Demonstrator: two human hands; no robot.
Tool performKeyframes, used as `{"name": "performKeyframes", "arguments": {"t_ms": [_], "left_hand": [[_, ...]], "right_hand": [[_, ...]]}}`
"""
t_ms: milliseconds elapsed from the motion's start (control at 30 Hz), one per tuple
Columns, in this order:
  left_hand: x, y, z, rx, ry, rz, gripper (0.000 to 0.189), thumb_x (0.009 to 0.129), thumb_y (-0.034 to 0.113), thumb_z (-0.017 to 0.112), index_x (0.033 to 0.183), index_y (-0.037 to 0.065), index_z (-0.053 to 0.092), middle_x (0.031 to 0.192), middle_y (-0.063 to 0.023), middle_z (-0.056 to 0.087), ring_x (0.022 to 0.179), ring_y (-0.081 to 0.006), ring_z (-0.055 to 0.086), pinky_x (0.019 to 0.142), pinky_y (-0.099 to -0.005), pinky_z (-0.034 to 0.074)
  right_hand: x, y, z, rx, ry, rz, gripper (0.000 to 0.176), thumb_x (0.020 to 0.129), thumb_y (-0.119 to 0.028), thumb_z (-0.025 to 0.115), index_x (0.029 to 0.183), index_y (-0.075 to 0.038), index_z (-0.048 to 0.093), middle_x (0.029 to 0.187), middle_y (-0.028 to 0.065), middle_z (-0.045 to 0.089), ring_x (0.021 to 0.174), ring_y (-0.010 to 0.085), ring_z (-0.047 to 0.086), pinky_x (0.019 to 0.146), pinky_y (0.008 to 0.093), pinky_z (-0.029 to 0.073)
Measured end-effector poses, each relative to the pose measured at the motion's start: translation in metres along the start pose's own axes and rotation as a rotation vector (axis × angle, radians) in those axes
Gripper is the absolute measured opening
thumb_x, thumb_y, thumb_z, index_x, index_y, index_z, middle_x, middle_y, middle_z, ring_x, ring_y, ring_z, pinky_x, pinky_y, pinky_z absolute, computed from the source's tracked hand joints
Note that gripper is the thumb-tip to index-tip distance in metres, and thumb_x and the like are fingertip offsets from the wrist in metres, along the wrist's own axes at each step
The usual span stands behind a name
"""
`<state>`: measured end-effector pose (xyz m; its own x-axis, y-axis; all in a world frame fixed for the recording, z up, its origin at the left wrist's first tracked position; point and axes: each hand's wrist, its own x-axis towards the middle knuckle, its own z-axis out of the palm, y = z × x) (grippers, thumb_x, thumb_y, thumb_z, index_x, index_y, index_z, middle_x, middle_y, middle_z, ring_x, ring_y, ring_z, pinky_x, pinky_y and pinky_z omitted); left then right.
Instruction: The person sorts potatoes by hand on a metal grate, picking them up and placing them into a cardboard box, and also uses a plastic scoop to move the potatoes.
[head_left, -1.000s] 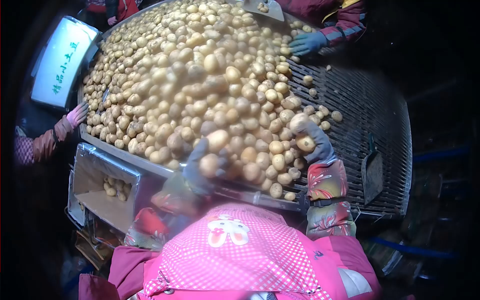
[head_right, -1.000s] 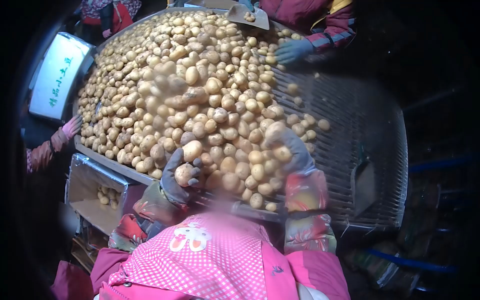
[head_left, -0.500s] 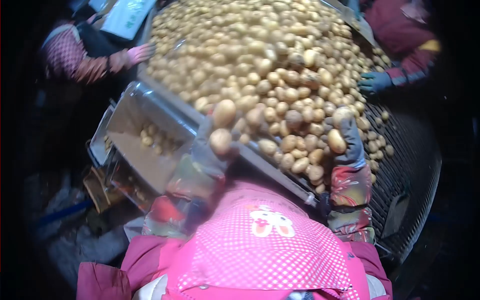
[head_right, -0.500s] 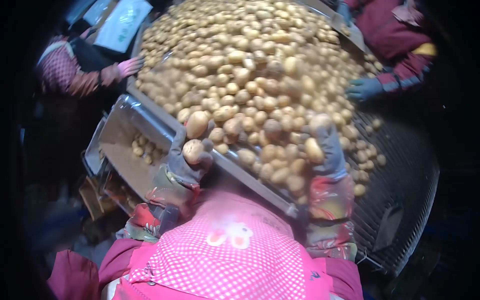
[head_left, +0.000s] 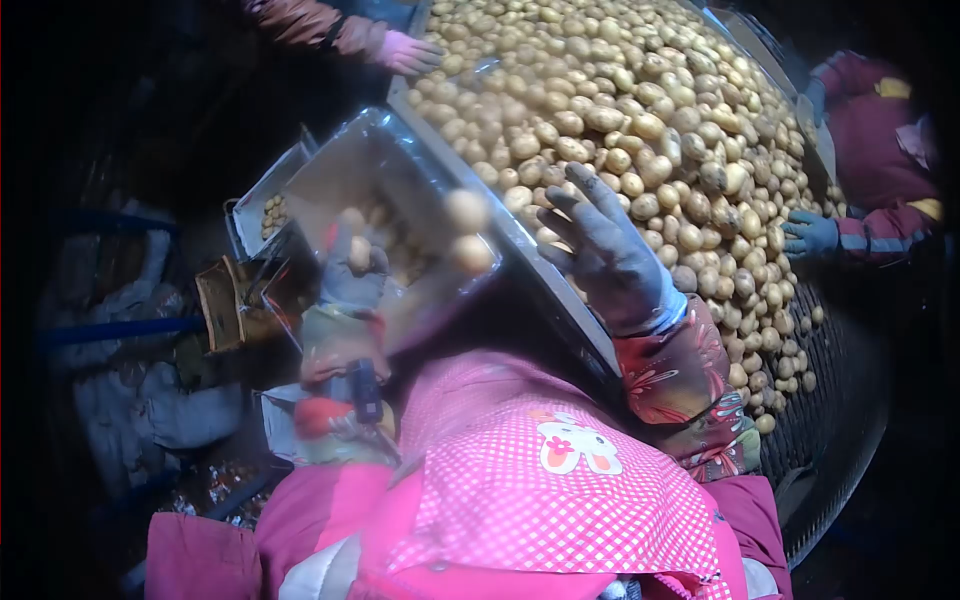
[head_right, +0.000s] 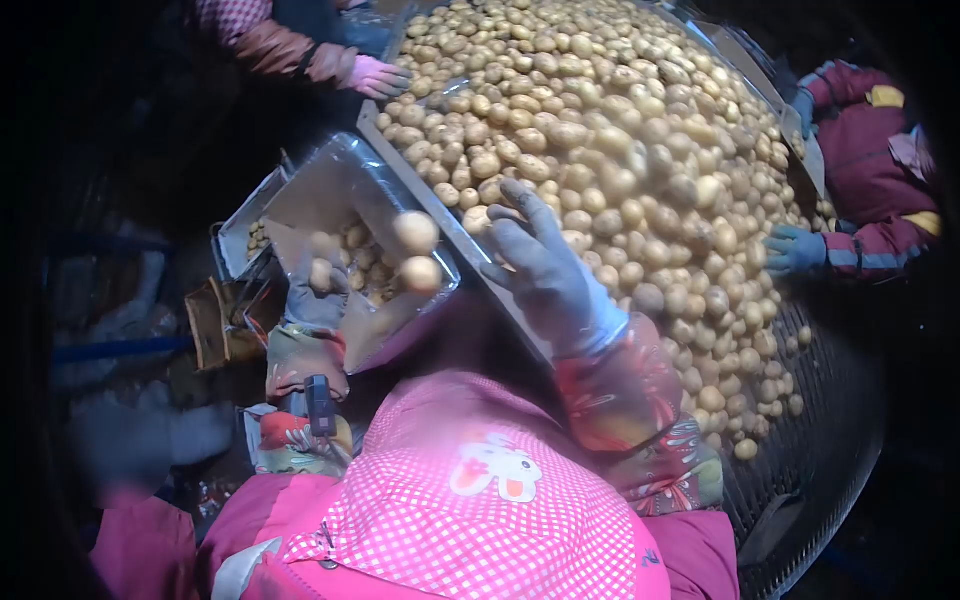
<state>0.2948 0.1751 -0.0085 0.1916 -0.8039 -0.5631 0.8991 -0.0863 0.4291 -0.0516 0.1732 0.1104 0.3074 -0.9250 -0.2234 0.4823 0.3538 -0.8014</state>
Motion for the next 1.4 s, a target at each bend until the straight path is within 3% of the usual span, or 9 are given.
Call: {"name": "performKeyframes", "arguments": {"t_ms": [300, 600, 667, 700, 767, 967, 1100, 1300, 1400], "left_hand": [[0.008, 0.042, -0.055, 0.127, -0.498, -0.381, 0.019, 0.097, 0.034, 0.057, 0.096, 0.016, 0.062, 0.085, 0.0047, 0.06, 0.058, -0.0115, 0.039, 0.043, -0.0254, 0.028], [0.034, 0.048, -0.055, 0.155, -0.181, -0.234, 0.025, 0.098, 0.052, 0.053, 0.09, 0.029, 0.06, 0.077, 0.0073, 0.054, 0.057, -0.0109, 0.038, 0.047, -0.0249, 0.032], [0.063, 0.081, -0.116, 0.369, -0.268, 0.219, 0.022, 0.098, 0.046, 0.053, 0.095, 0.025, 0.059, 0.083, 0.0059, 0.056, 0.064, -0.0125, 0.046, 0.048, -0.0292, 0.035], [0.079, 0.099, -0.15, 0.726, -0.123, 0.581, 0.022, 0.1, 0.041, 0.053, 0.099, 0.019, 0.058, 0.09, 0.004, 0.058, 0.07, -0.0145, 0.052, 0.048, -0.0315, 0.036], [0.172, 0.176, -0.307, 0.587, -0.107, 0.215, 0.033, 0.101, 0.044, 0.052, 0.098, 0.014, 0.063, 0.087, -0.004, 0.063, 0.077, -0.0196, 0.062, 0.059, -0.0346, 0.05], [0.084, 0.065, -0.126, 1.619, 1.096, 1.012, 0.049, 0.096, 0.048, 0.057, 0.123, 0.008, 0.066, 0.124, -0.0129, 0.068, 0.113, -0.0286, 0.062, 0.094, -0.0399, 0.05], [0.138, -0.007, 0.005, 1.591, 0.068, 1.468, 0.038, 0.095, 0.028, 0.066, 0.125, 0.005, 0.064, 0.12, -0.0158, 0.067, 0.11, -0.0313, 0.061, 0.098, -0.0425, 0.047], [0.023, -0.185, 0.198, 1.337, -0.847, 0.521, 0.024, 0.096, 0.013, 0.068, 0.12, 0.007, 0.068, 0.11, -0.007, 0.068, 0.101, -0.0189, 0.063, 0.09, -0.0319, 0.05], [-0.012, -0.259, 0.243, 1.289, -1.383, 0.81, 0.028, 0.094, 0.016, 0.071, 0.121, 0.008, 0.067, 0.111, -0.0118, 0.068, 0.1, -0.0271, 0.065, 0.09, -0.035, 0.051]], "right_hand": [[-0.01, 0.024, -0.041, -0.168, 0.094, 0.068, 0.052, 0.102, -0.037, 0.054, 0.138, 0.001, 0.052, 0.133, 0.0156, 0.06, 0.118, 0.0301, 0.06, 0.101, 0.0446, 0.048], [-0.053, 0.027, -0.099, -0.15, 0.133, -0.084, 0.039, 0.102, -0.031, 0.059, 0.127, -0.001, 0.062, 0.122, 0.0158, 0.066, 0.108, 0.0284, 0.065, 0.092, 0.0406, 0.054], [-0.068, 0.015, -0.103, -0.312, 0.253, -0.152, 0.033, 0.095, -0.01, 0.062, 0.126, 0.001, 0.059, 0.117, 0.0126, 0.064, 0.105, 0.0233, 0.066, 0.088, 0.0348, 0.056], [-0.076, 0.008, -0.105, -0.395, 0.317, -0.179, 0.035, 0.091, 0.001, 0.064, 0.126, 0.002, 0.058, 0.115, 0.011, 0.064, 0.104, 0.0208, 0.067, 0.086, 0.0319, 0.057], [-0.095, -0.01, -0.125, -0.214, 0.438, -0.153, 0.031, 0.096, -0.006, 0.059, 0.126, 0.001, 0.059, 0.114, 0.0108, 0.065, 0.105, 0.0215, 0.067, 0.086, 0.0321, 0.057], [-0.134, -0.011, -0.202, -0.927, 1.093, -0.502, 0.024, 0.1, -0.015, 0.054, 0.109, 0.001, 0.069, 0.105, 0.0134, 0.07, 0.093, 0.0211, 0.067, 0.081, 0.0336, 0.054], [-0.161, -0.005, -0.203, -1.352, 1.276, -0.435, 0.022, 0.096, -0.016, 0.059, 0.108, 0.0, 0.069, 0.102, 0.0159, 0.07, 0.095, 0.0276, 0.066, 0.084, 0.036, 0.052], [-0.197, 0.025, -0.198, -1.644, 1.227, -0.113, 0.022, 0.089, -0.012, 0.062, 0.108, -0.002, 0.066, 0.11, 0.0199, 0.067, 0.102, 0.039, 0.063, 0.096, 0.0456, 0.049], [-0.206, 0.037, -0.209, -1.758, 1.238, -0.231, 0.028, 0.086, -0.011, 0.066, 0.112, -0.004, 0.065, 0.115, 0.0182, 0.066, 0.11, 0.0385, 0.061, 0.1, 0.0471, 0.047]]}}
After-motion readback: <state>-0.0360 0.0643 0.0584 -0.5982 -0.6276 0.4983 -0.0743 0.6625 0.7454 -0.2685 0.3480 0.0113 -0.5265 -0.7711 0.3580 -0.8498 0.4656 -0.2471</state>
